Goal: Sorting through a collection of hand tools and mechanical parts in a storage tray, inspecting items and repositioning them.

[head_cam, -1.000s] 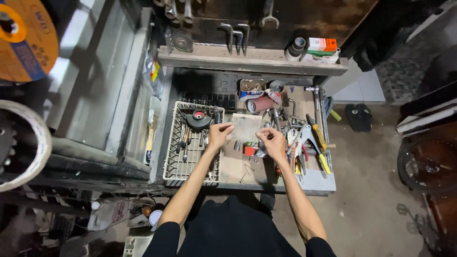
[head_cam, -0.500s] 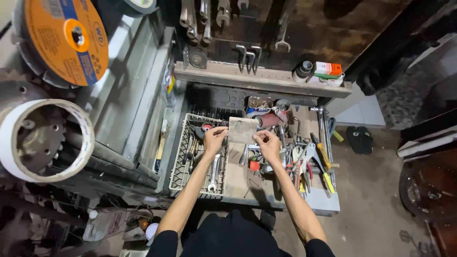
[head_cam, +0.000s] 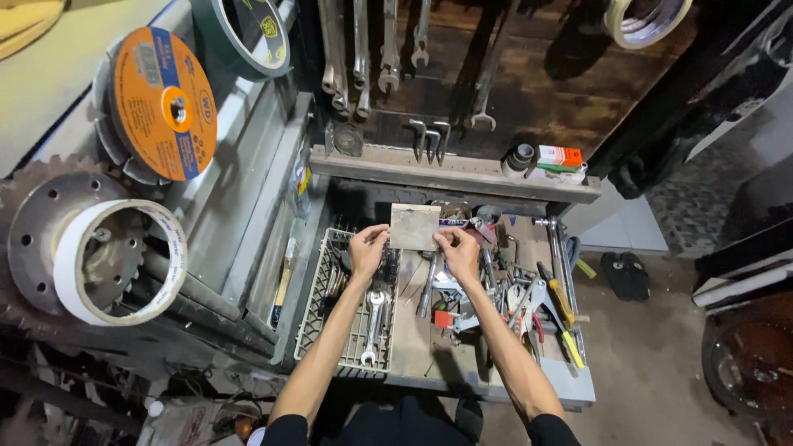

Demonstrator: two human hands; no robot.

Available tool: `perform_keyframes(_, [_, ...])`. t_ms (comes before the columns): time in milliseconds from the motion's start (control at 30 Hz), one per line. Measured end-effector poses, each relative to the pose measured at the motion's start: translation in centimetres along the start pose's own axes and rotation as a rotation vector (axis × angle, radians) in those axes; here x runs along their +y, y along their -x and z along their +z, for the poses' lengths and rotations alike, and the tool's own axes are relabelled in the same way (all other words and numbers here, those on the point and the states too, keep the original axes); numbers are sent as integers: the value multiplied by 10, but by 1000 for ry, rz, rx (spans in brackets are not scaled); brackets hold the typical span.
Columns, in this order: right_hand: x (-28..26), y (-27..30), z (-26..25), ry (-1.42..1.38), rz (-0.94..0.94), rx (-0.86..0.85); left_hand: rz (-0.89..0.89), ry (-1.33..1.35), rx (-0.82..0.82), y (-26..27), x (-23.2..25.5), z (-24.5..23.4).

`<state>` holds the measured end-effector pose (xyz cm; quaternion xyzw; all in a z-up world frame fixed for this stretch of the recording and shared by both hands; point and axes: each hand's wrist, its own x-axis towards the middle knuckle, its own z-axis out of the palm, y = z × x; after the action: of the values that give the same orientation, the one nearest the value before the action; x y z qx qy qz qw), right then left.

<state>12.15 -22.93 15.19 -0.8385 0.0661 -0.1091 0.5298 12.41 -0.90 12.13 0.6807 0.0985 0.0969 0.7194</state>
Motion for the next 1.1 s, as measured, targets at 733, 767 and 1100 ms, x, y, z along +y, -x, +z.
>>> perform_keyframes(733, [-39, -116, 65, -7, -39, 99, 82, 33, 45, -111, 46, 9])
perform_keyframes(767, [-40, -118, 68, -28, -42, 93, 83, 26, 50, -117, 45, 8])
perform_keyframes(1100, [-61, -132, 85, -31, -116, 81, 125, 25, 20, -145, 59, 8])
